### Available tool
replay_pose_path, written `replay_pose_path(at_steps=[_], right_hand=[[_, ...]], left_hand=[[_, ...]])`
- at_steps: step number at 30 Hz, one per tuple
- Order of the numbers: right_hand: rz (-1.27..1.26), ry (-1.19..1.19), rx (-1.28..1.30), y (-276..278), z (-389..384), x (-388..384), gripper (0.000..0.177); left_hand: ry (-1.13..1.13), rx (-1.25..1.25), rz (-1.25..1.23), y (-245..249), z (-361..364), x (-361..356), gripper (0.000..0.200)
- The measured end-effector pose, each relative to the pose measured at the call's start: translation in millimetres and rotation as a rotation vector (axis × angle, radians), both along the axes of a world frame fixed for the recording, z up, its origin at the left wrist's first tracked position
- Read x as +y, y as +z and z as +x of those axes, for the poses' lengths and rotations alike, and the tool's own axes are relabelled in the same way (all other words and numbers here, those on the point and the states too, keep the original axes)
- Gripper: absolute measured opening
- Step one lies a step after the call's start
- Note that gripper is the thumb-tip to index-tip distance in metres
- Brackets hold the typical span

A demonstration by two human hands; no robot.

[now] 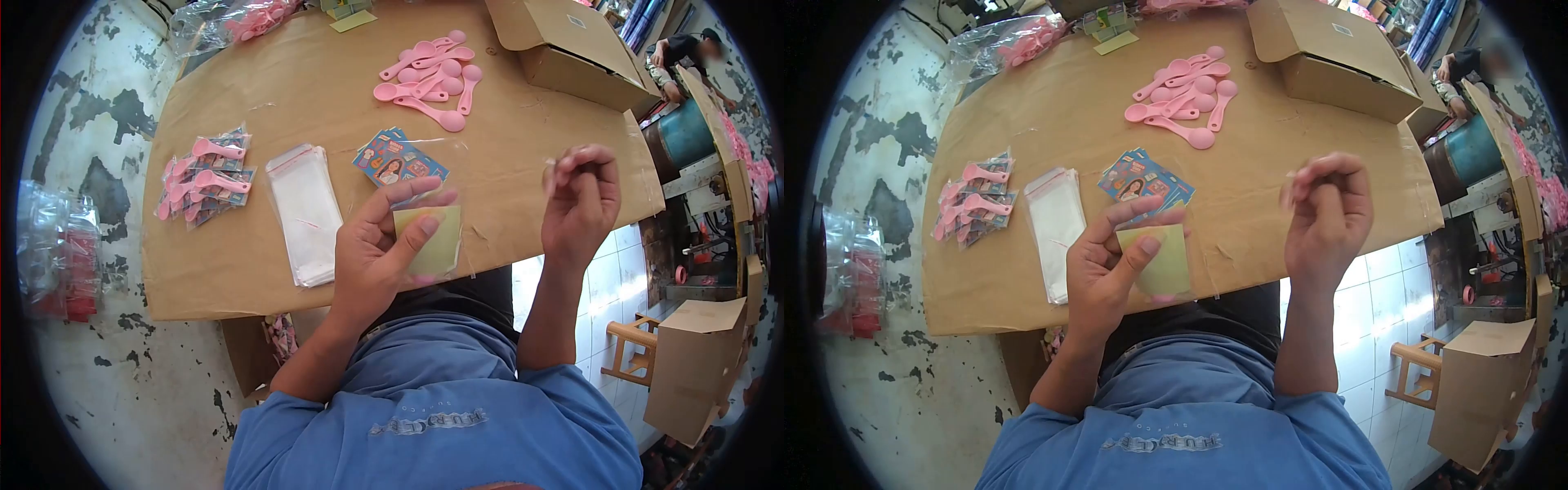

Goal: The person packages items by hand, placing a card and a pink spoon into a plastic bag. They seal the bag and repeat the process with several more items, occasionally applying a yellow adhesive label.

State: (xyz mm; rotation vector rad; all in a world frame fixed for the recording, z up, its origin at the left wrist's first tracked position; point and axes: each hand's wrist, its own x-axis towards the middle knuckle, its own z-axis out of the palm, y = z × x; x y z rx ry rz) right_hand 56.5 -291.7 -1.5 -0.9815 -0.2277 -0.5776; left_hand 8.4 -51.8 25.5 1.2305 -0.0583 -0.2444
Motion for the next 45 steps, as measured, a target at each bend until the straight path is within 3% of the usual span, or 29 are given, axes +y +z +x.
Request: replay_pose_path(at_steps=[3, 6, 15, 20, 28, 34, 37, 38, 39, 42, 45], right_hand=[[-0.164, 0.377, 0.176, 6, -15, 5, 0.025], [-0.461, 0.391, 0.248, 13, -22, 41, 0.016], [-0.308, 0.457, 0.296, 6, -15, 34, 0.018], [-0.371, 0.455, 0.210, 5, -14, 32, 0.016], [-0.267, 0.542, 0.085, -7, -6, 38, 0.012], [-0.431, 0.543, 0.002, 8, -1, 40, 0.010], [-0.440, 0.497, 0.124, 19, -12, 54, 0.019], [-0.476, 0.470, 0.125, 17, -10, 56, 0.035], [-0.462, 0.460, 0.100, 17, -10, 60, 0.037], [-0.439, 0.416, 0.074, 17, -11, 66, 0.047], [-0.462, 0.340, -0.003, 14, -11, 67, 0.048]], left_hand=[[0.081, -0.219, -0.029, -14, 8, -3, 0.039], [0.083, -0.369, 0.051, -23, 17, -4, 0.035], [0.085, -0.169, 0.038, -22, 22, 5, 0.029], [0.130, -0.223, 0.083, -19, 21, 2, 0.026], [0.089, -0.453, 0.072, -27, 13, 23, 0.014], [0.021, -0.423, -0.068, -20, 12, 39, 0.016], [0.041, -0.352, -0.094, -17, 11, 41, 0.023], [0.060, -0.319, -0.086, -12, 10, 35, 0.027], [0.076, -0.285, -0.080, -9, 10, 30, 0.031], [0.053, -0.294, 0.060, -7, 9, 28, 0.040], [-0.019, -0.455, 0.330, -4, 11, 40, 0.043]])
